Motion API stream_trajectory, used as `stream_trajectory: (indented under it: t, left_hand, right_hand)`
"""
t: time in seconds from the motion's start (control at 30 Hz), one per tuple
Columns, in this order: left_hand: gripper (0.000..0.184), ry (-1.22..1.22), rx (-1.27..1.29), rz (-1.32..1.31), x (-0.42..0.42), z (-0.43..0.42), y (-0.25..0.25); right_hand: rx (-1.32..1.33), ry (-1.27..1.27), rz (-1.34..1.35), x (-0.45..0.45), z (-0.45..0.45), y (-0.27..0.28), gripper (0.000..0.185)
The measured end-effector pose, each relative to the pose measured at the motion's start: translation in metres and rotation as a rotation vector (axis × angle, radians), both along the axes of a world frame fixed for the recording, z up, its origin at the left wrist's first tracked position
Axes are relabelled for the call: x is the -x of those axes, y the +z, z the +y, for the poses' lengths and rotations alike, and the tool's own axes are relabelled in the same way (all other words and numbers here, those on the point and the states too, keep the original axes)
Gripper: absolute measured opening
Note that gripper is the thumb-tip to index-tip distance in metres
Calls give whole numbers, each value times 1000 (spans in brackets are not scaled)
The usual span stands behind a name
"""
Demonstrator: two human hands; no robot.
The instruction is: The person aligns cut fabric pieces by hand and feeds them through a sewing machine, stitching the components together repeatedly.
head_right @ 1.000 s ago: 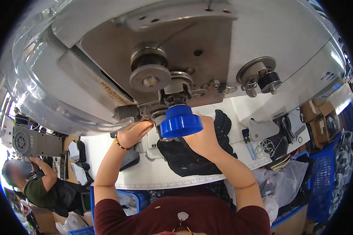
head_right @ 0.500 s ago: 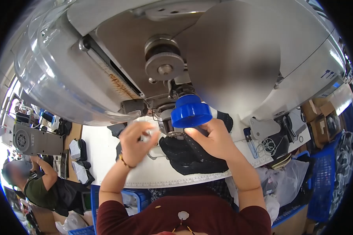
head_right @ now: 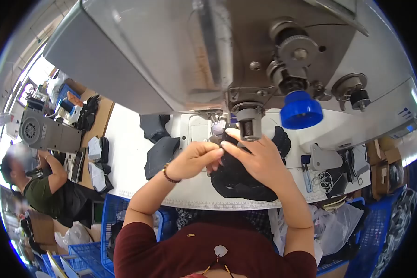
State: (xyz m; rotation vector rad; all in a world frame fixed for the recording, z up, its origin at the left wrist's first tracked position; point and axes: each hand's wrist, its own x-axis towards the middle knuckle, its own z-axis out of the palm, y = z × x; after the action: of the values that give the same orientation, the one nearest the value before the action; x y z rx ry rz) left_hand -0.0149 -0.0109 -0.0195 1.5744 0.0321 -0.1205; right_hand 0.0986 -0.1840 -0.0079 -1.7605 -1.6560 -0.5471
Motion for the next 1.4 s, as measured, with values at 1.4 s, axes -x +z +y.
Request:
stream_trajectory:
  t: [1.4]
  left_hand:
    - [20,284,-318,-169,-11,10,20]
  right_hand:
    - [-266,-149,-71,0,19,-32,42]
